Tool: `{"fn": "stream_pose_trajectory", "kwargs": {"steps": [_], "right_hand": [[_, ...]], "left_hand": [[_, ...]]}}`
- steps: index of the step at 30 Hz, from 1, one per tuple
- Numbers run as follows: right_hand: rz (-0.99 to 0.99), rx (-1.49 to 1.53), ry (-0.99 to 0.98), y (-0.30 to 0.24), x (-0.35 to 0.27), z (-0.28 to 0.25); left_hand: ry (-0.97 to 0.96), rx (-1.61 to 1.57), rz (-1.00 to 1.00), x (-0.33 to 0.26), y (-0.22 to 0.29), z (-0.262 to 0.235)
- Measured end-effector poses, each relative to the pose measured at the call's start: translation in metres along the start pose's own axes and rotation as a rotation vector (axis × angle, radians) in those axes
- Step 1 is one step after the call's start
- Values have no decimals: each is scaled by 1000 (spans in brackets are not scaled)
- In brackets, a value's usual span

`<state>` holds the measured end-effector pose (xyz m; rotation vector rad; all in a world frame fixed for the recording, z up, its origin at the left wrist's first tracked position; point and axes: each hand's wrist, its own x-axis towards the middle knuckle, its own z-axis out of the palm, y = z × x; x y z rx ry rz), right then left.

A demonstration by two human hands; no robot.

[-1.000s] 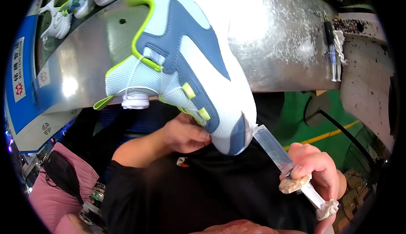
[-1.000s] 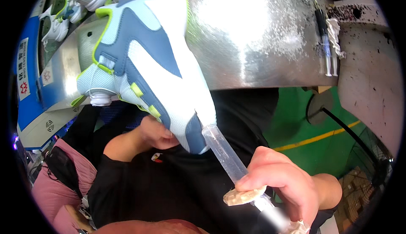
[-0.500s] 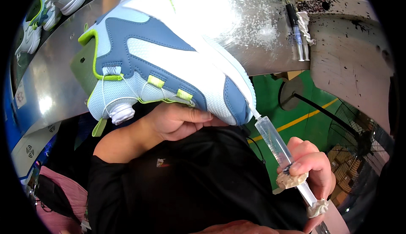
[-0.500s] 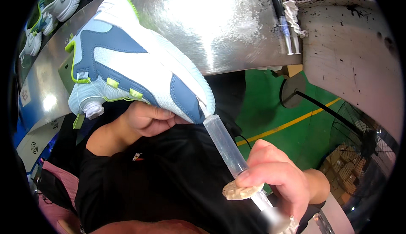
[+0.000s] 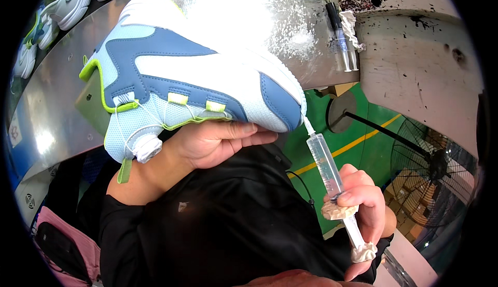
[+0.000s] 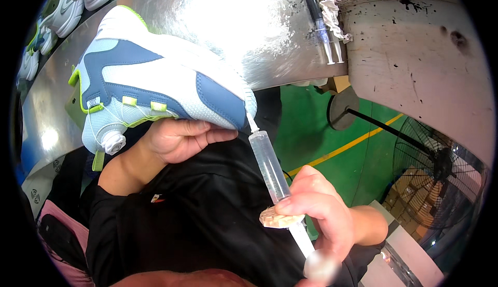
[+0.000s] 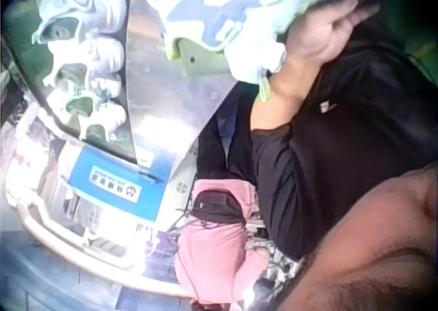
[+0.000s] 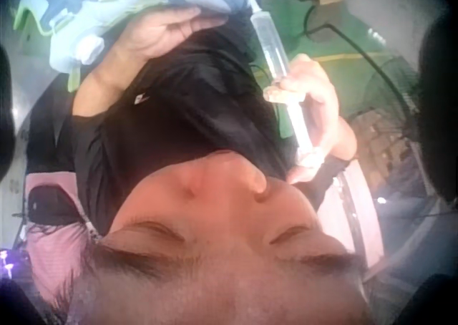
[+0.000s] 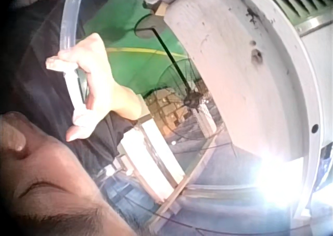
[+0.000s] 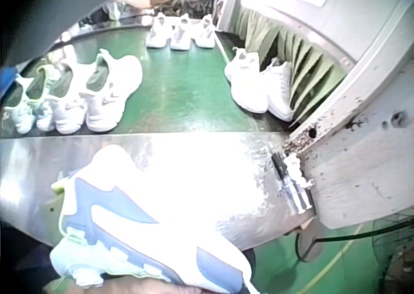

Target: The person applies a liquid substance from a syringe along the seams of several white and blue sneakers on a metal workbench. The person handles each shoe one at a time, rotating it to access different edges, and places each shoe back on the table after treatment.

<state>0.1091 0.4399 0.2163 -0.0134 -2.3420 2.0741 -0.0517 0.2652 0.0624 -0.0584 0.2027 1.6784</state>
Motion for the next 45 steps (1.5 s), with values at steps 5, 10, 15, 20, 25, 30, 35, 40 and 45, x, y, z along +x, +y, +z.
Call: {"fn": "stream_pose_trajectory", "kwargs": {"steps": [5,10,15,20,25,30,35,40,45], "right_hand": [[-4,-91,-7,2,-9,1],[-165,-103,122,20,-14,15],[-321,-208,178,43,-1,32],[-466,-307,265,70,11,53],[-531,-396,312,87,21,64],[-574,-459,298,81,21,59],[-643,-594,471,75,11,53],[-356,-533,351,121,10,15],[-139,-245,495,156,17,10]], "left_hand": [[0,-9,-8,10,4,9],[-23,-9,46,21,9,24],[-51,-32,94,28,15,33],[-50,14,139,31,17,36],[-42,-61,149,34,22,52],[-49,-77,148,36,23,53],[-68,9,186,29,22,42],[1,-47,182,-35,20,23],[525,157,439,-134,29,25]]}}
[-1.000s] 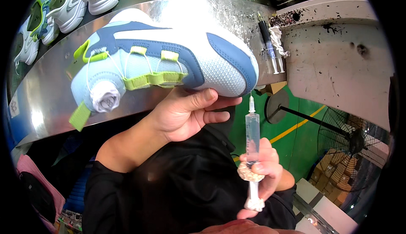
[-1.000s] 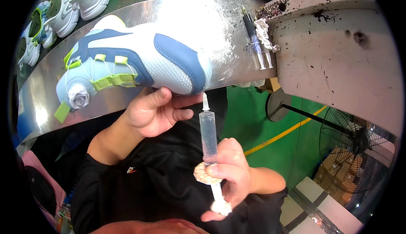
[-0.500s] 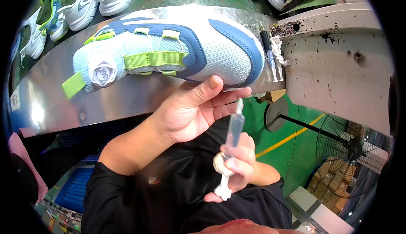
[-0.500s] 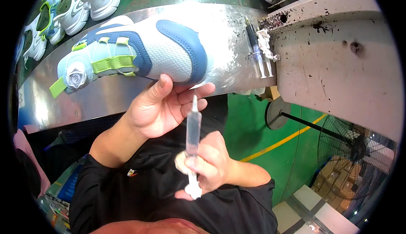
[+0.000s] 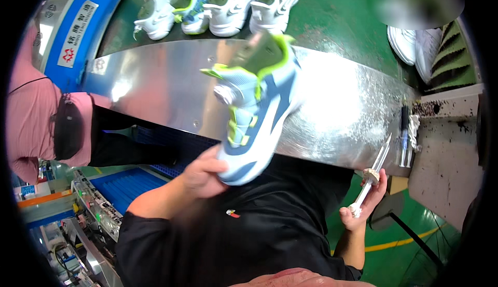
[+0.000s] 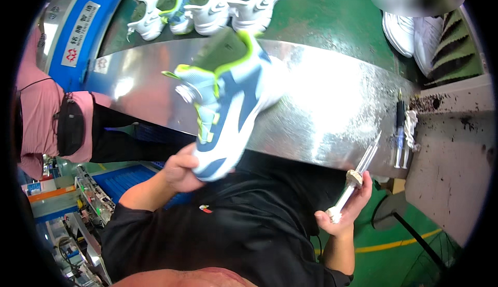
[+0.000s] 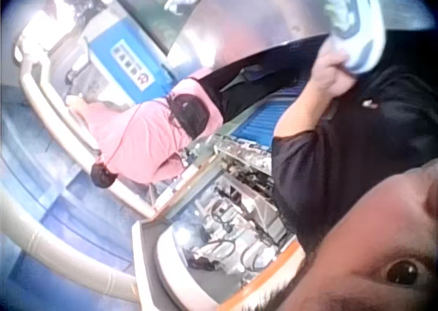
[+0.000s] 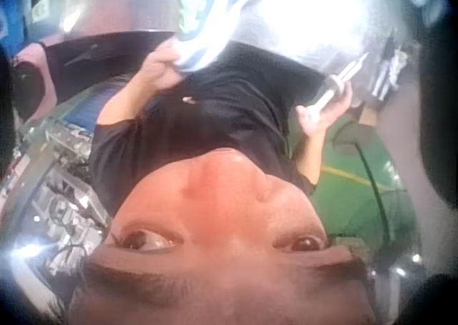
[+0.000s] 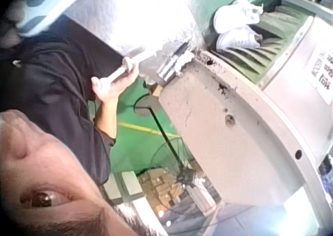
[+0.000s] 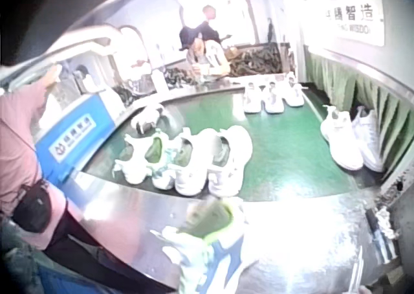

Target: The person applies a liquid substance from a syringe along the seams of several white and blue sneakers on a metal workbench. The person handles each shoe one at a time, rotating it to access different edges, and places each shoe back on the table after treatment.

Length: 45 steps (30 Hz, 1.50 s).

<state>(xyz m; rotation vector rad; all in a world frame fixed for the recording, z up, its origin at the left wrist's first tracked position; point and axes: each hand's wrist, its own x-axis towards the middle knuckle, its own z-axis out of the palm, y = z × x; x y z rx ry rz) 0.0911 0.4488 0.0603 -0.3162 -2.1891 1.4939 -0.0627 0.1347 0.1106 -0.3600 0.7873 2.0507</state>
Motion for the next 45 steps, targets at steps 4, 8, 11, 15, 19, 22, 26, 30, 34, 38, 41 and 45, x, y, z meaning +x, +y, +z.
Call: {"fn": "stream_pose_trajectory", "kwargs": {"steps": [4,8,11,15,19,22,26,30,34,38,41,45], "right_hand": [[141,104,-65,2,5,-5],[230,140,-130,-9,3,-11],[200,91,-137,-15,1,-16],[148,78,-131,-19,10,-19],[134,48,-134,-6,1,-20],[154,22,-140,-14,8,-19],[75,-15,-153,-21,1,-18],[147,102,-107,-21,-1,-14],[133,81,-159,-27,-6,-13],[92,18,-137,-25,-5,-12],[98,28,-127,-23,-3,-9],[76,14,-113,-19,-2,-6]], "left_hand": [[183,438,509,-8,54,-12],[103,703,776,14,84,31],[36,977,925,22,85,68],[-171,1483,1249,36,94,106],[-244,1484,1278,44,92,128],[-215,1564,1297,43,90,130],[-272,1501,1304,48,83,134],[-282,1485,1318,46,80,131],[-280,1484,1321,46,80,131],[-257,1486,1333,45,81,129],[-263,1472,1339,46,83,125],[-201,1418,1276,46,87,117]]}}
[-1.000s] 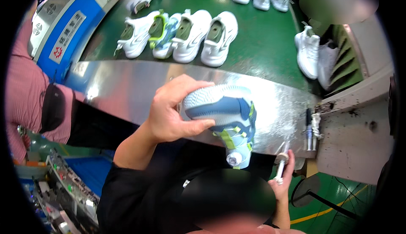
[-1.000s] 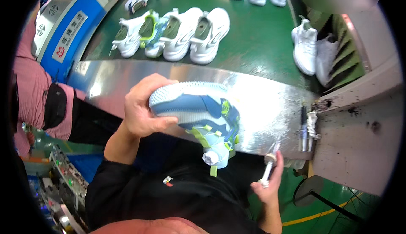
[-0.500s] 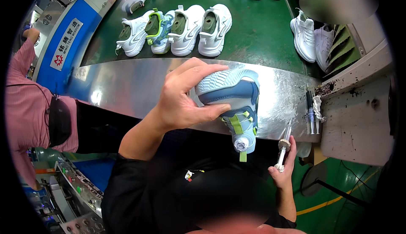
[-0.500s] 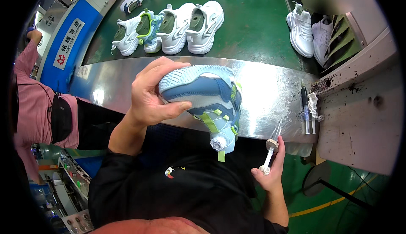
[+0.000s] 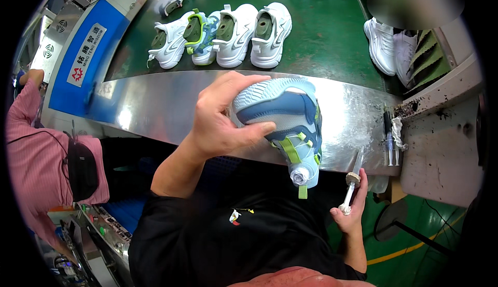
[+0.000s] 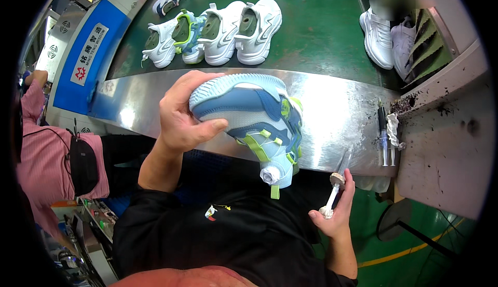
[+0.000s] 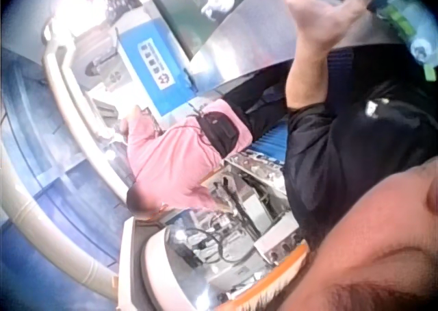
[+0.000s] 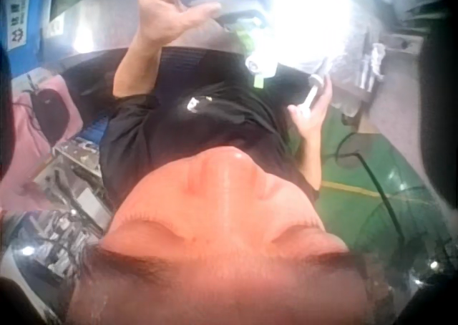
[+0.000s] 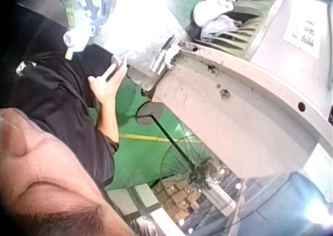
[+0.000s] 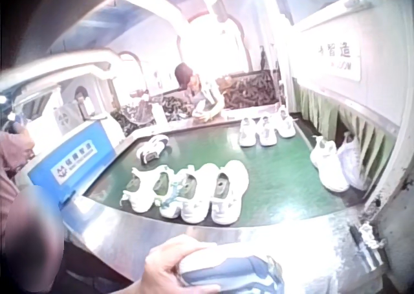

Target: The person applies a liquid substance from a syringe along the seams of several white and blue sneakers on a metal workbench. The person handles each shoe one at a time, rotating it to access different edges, and places each shoe back on the table after treatment.

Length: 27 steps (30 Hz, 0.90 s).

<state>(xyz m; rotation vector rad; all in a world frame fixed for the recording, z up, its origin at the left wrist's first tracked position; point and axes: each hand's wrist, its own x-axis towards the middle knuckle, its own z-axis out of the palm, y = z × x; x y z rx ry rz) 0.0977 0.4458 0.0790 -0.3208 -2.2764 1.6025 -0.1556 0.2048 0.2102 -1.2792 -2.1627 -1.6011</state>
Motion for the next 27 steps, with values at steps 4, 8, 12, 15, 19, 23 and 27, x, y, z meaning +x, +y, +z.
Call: {"fn": "stream_pose_trajectory", "kwargs": {"steps": [4,8,12,15,19,23,27], "right_hand": [[0,-15,-11,1,2,1],[-23,-40,-28,2,8,4],[-52,-85,-33,4,14,4],[-77,-103,-40,4,22,5],[-164,-259,-28,7,33,2],[-150,-268,-19,8,56,6],[-287,-303,0,9,83,11]], "left_hand": [[65,-169,-231,-6,-8,-9],[134,-384,-370,-9,-19,-17],[184,-471,-426,-10,-32,-22],[214,-478,-443,-14,-42,-28],[242,-465,-502,-24,-51,-39],[242,-385,-638,-52,-57,-59],[267,-426,-825,-95,-57,-71]]}}
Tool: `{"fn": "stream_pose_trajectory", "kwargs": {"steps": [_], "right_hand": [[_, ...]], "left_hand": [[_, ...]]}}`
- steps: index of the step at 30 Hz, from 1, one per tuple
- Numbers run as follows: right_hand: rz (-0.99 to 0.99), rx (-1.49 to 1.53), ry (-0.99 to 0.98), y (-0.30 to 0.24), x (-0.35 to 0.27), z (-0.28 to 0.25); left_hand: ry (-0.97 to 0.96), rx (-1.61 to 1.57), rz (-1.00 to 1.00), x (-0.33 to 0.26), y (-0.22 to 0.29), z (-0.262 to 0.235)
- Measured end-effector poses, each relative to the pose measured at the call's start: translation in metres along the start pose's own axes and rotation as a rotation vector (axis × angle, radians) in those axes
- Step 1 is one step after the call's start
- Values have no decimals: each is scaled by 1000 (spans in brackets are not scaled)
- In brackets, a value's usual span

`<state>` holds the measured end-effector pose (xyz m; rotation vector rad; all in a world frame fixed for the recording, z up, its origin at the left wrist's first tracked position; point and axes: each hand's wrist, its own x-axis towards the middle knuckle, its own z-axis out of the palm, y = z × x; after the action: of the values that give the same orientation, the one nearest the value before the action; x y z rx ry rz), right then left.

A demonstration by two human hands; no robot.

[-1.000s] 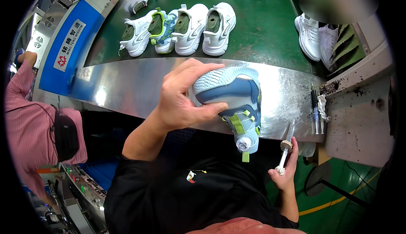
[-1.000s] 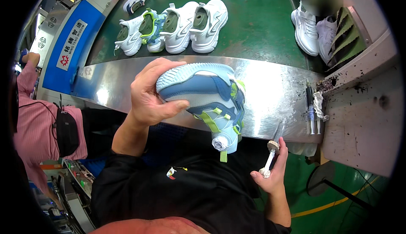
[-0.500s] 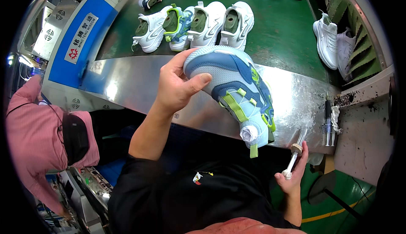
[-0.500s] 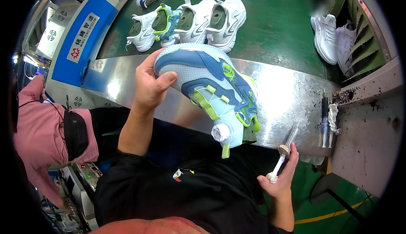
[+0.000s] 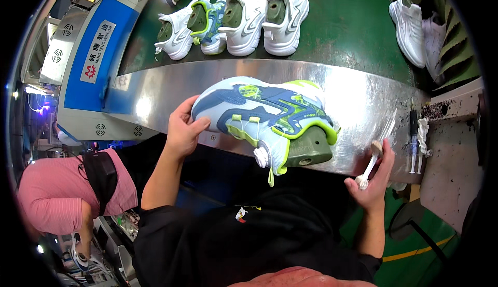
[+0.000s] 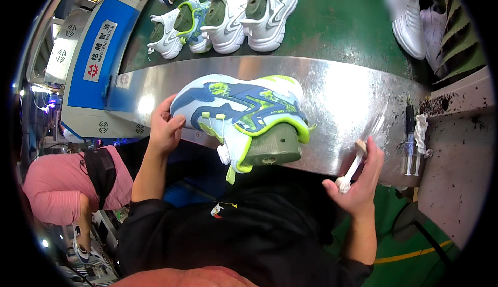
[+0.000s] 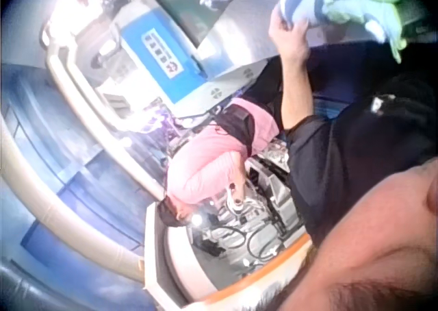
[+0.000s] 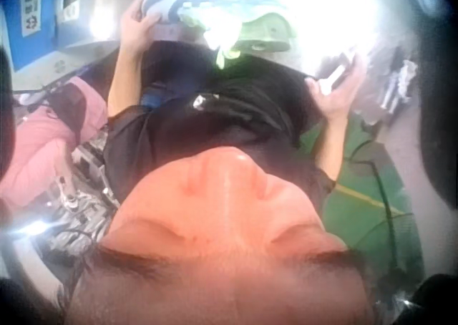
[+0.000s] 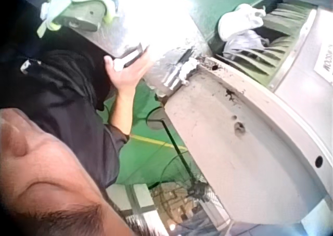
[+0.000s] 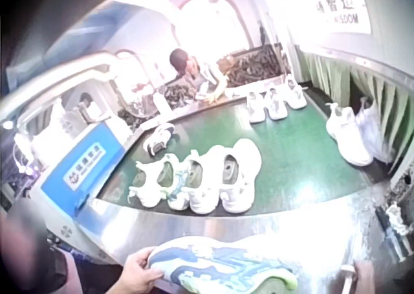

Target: The person applies a liquid substance from a syringe along the seams of several white and blue sneakers on a metal workbench. The person handles each shoe one at a time, rotating it to access different edges, and places each shoe back on the table after treatment.

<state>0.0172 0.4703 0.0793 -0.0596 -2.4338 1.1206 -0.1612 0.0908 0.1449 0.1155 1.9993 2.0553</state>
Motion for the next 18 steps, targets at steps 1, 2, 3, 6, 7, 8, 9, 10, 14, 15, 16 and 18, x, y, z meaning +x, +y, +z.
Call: {"fn": "stream_pose_trajectory", "kwargs": {"steps": [1,2,3,6,7,8,9,10,14,15,16,18], "right_hand": [[5,6,-2,1,3,1],[4,12,-4,1,7,2],[9,2,2,2,9,0],[53,5,-18,3,13,-1],[58,-6,-19,3,14,-2],[33,1,-1,3,16,-1],[30,16,11,4,16,0],[27,31,23,6,15,0],[31,76,80,11,12,0],[40,83,95,12,13,-1],[32,83,105,12,14,0],[26,-27,81,7,17,0]], "left_hand": [[-7,-7,-19,-6,-1,-1],[-11,-17,-35,-12,-2,-1],[-33,-35,-49,-15,-4,1],[-97,-38,-241,-31,-10,3],[-164,-35,-308,-37,-13,6],[-201,-92,-370,-44,-17,13],[-239,-142,-429,-48,-20,24],[-256,-224,-481,-51,-25,33],[-358,-485,-510,-18,-30,80],[-396,-475,-459,2,-29,94],[-423,-503,-438,23,-32,106],[-484,-489,-394,77,-37,141]]}}
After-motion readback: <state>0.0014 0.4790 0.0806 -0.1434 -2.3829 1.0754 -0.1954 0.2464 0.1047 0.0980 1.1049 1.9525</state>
